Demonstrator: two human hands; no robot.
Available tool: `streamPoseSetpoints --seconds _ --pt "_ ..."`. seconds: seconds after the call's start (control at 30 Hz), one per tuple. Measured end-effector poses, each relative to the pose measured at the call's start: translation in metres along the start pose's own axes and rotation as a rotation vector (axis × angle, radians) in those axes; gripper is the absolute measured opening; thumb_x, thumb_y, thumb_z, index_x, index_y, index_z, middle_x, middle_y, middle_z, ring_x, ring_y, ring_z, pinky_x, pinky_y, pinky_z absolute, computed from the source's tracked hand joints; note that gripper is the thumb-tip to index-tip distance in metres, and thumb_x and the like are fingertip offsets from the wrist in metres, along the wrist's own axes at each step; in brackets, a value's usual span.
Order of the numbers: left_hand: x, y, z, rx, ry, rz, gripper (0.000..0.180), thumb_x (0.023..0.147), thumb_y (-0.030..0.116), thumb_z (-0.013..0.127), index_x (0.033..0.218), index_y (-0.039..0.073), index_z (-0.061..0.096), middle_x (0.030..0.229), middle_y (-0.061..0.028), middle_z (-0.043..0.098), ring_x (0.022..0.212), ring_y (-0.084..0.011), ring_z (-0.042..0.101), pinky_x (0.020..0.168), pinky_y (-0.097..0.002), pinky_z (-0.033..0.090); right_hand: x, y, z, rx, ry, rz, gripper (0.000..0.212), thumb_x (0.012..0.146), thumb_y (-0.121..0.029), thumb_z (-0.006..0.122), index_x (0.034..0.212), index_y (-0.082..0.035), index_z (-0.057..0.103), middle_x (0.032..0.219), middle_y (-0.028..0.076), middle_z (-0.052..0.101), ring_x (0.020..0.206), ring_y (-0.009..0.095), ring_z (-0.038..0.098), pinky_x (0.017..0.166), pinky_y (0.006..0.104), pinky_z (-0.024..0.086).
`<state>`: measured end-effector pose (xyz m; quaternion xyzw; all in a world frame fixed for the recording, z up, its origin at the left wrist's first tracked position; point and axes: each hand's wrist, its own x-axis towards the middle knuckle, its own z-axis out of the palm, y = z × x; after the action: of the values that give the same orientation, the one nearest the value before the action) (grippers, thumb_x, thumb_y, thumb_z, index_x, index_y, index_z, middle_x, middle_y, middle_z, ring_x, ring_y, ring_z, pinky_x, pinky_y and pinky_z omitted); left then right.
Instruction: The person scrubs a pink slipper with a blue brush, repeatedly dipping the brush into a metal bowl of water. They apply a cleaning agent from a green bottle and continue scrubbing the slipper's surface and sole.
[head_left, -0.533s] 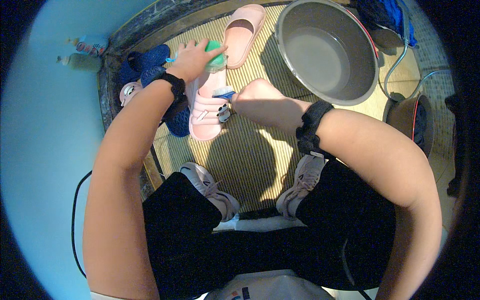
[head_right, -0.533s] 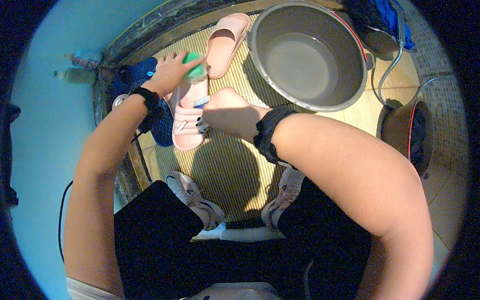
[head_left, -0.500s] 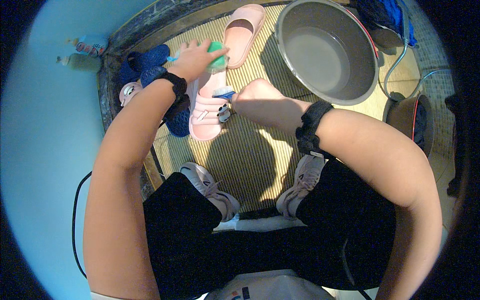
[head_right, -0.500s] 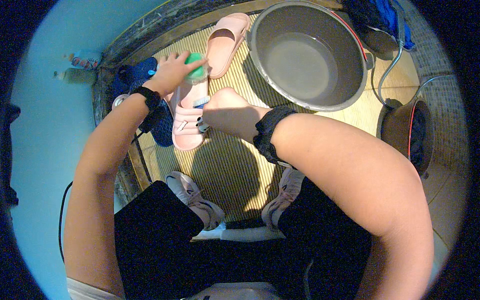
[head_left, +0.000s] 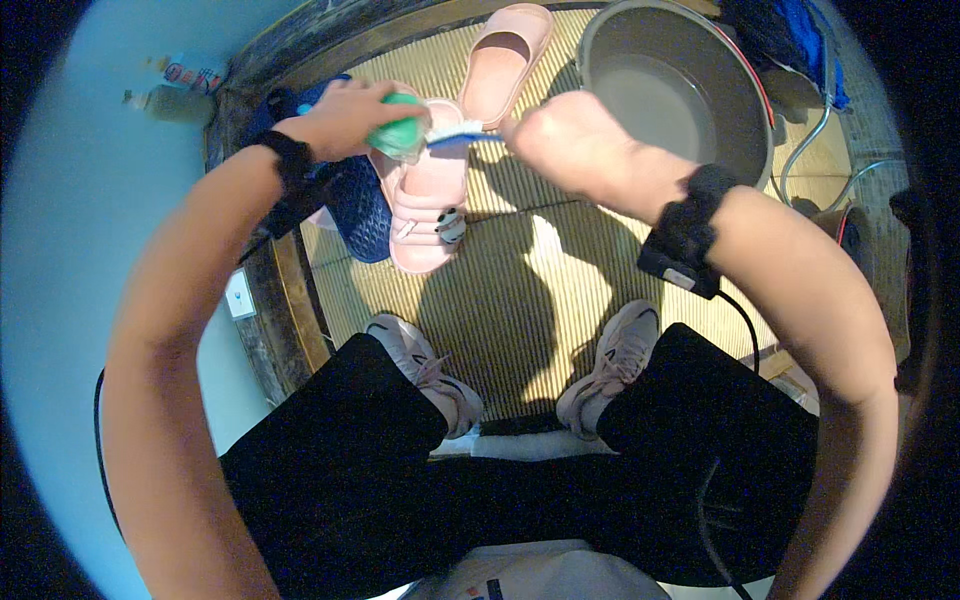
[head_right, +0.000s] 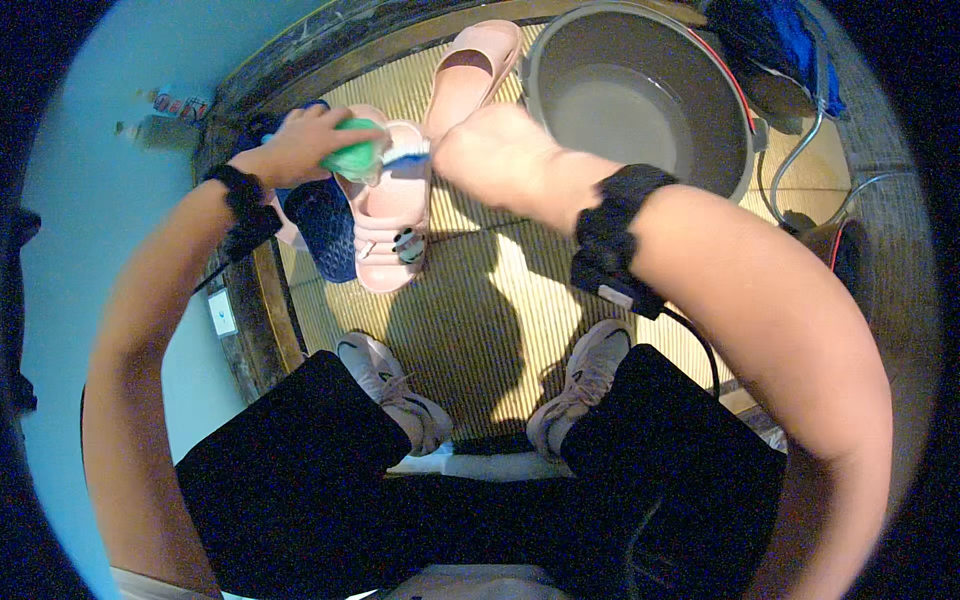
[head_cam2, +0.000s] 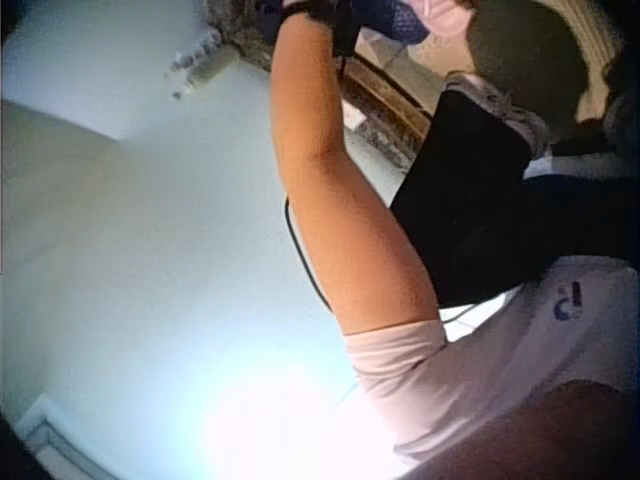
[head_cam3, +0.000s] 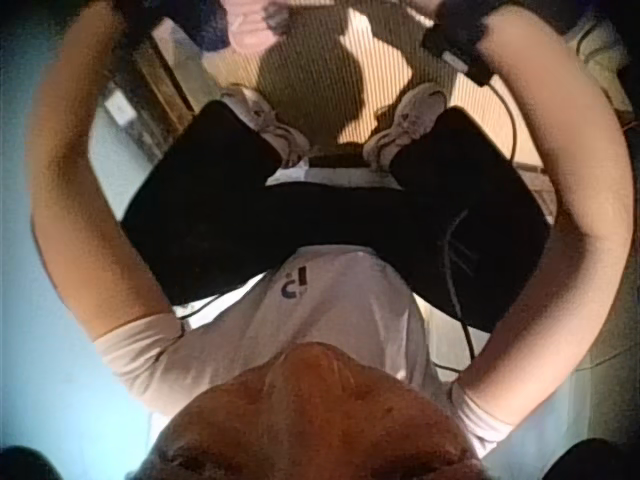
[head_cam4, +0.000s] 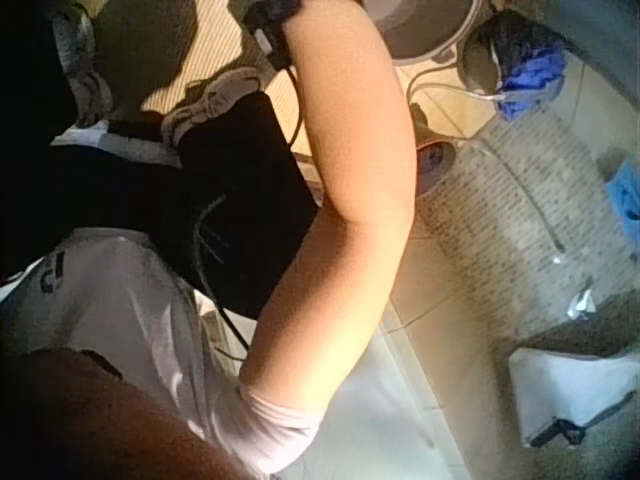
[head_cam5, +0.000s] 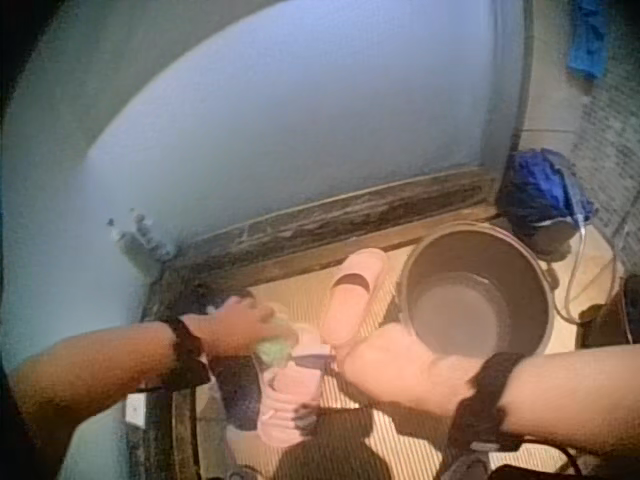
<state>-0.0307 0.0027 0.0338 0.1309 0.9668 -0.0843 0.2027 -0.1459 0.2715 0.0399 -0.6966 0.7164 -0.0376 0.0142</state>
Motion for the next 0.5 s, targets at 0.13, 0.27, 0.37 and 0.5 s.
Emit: streamPoseSetpoints --seconds 0.13,0.27,0.37,0.5 --pt "-0.065 -0.04 -0.01 -0.147 -0.062 -0.232 0.093 0.067 0.005 0.076 0.143 0.04 0.035 0.124 -0.0098 0.049 0.108 -0.0369 0.052 0.091 -0.0469 0.044 -0.009 0.013 -0.019 0.113 0.061 0.142 0.014 0.081 -0.014 0.056 0.085 -0.005 0.067 0.076 0.019 0.066 0.071 0.036 0.067 0.062 0.0454 0.054" --pt "-0.152 -0.062 0.006 -0.38 0.053 -0.398 0.093 0.069 0.006 0.078 0.145 0.035 0.033 0.126 -0.0133 0.048 0.112 -0.0379 0.05 0.098 -0.0446 0.044 -0.014 0.016 -0.037 0.113 0.142 0.247 0.019 0.086 -0.022 0.06 0.08 -0.004 0.063 0.067 0.02 0.061 0.066 0.039 0.062 0.059 0.0479 0.05" --pt "-0.228 -0.06 0.038 -0.611 0.193 -0.579 0.094 0.07 0.007 0.08 0.147 0.031 0.031 0.124 -0.0195 0.048 0.113 -0.0385 0.05 0.101 -0.0441 0.042 -0.017 0.015 -0.05 0.231 0.234 0.242 0.023 0.088 -0.021 0.062 0.078 0.0 0.057 0.064 0.02 0.054 0.06 0.039 0.055 0.055 0.0452 0.043" --pt "-0.295 -0.029 0.106 -0.668 0.409 -0.923 0.094 0.071 0.013 0.081 0.148 0.021 0.029 0.123 -0.0226 0.047 0.115 -0.0393 0.049 0.102 -0.0432 0.04 -0.021 0.01 -0.061 0.315 0.215 0.313 0.024 0.087 -0.018 0.063 0.077 0.003 0.055 0.064 0.021 0.052 0.058 0.037 0.052 0.054 0.0429 0.041"
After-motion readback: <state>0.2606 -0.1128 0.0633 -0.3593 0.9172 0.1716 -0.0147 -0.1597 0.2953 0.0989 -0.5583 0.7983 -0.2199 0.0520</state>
